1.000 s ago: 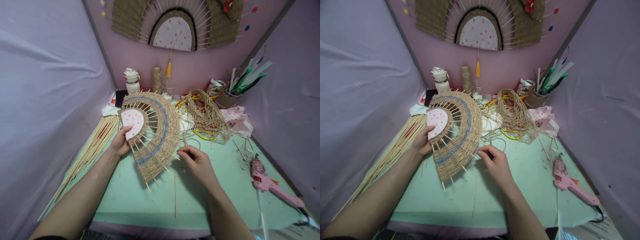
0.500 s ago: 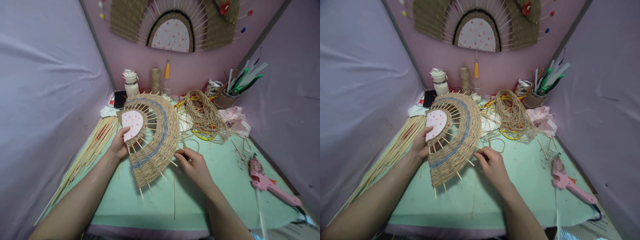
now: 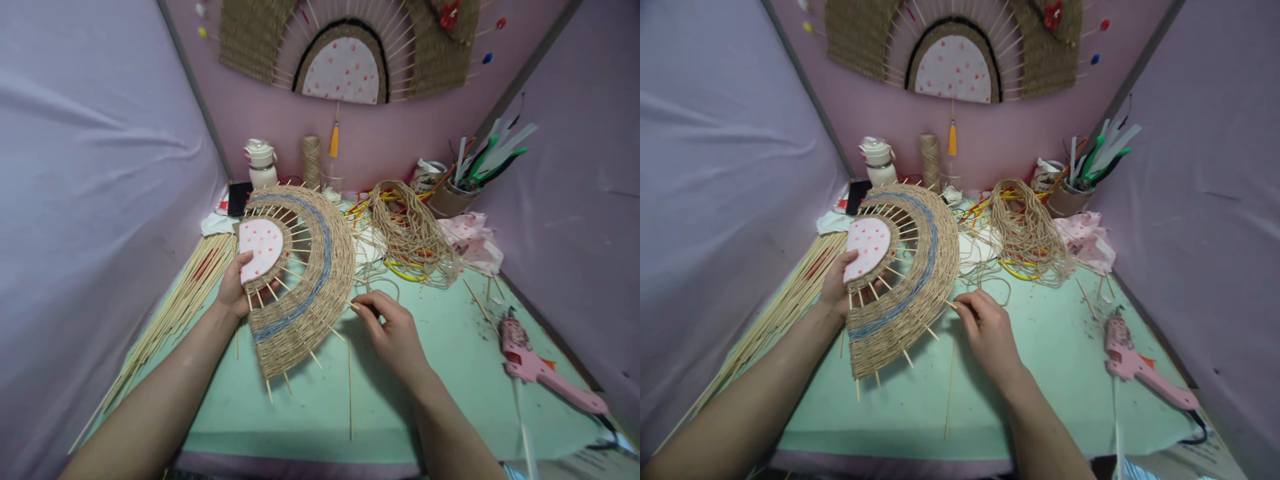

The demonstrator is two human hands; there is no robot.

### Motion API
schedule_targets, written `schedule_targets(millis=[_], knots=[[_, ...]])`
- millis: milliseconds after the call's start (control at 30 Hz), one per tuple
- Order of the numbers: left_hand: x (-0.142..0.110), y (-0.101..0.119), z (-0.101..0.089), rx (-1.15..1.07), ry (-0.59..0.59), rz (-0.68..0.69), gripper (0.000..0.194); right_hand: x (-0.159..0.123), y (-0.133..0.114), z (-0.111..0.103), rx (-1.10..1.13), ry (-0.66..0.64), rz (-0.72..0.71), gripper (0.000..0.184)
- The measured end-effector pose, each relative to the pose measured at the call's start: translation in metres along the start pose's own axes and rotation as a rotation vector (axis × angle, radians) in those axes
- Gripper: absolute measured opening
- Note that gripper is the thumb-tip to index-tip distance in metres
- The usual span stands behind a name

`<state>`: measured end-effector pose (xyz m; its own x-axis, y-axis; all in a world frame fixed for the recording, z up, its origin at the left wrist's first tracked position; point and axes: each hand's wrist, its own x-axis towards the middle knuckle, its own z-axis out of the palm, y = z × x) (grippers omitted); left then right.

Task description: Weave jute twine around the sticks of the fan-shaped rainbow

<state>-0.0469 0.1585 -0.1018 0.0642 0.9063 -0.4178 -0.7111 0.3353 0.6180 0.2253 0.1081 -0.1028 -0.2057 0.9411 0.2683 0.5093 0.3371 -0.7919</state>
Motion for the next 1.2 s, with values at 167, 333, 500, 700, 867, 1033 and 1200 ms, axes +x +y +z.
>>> schedule_targets(millis=[167,333,500,700,867,1033,1200], knots=[[0.001,0.001,-0.003,0.071,0.028,0.019,0.05,-0.001,0.003,0.001,-0.046,0.082,-0.082,0.012],[0.002,0.003,-0.006,0.089,0.002,0.067,0.051,-0.002,0.007,0.001,-0.138,0.185,-0.145,0.012],[0.002,0.006,-0.007,0.089,-0.058,0.097,0.052,-0.001,0.008,0.001,-0.141,0.182,-0.252,0.004],[0.0,0.009,-0.008,0.114,-0.056,0.057,0.056,-0.001,0.007,0.001,-0.108,0.183,-0.283,0.007],[-0.005,0.011,-0.001,0.106,-0.077,0.058,0.059,0.0,0.004,-0.001,-0.016,0.172,-0.218,0.004],[-0.007,0.013,0.0,0.118,-0.078,0.023,0.06,0.001,0.003,-0.004,0.028,0.093,-0.204,0.006],[-0.008,0.013,0.003,0.134,-0.072,-0.016,0.062,0.0,0.003,-0.004,0.032,0.1,-0.172,0.008]])
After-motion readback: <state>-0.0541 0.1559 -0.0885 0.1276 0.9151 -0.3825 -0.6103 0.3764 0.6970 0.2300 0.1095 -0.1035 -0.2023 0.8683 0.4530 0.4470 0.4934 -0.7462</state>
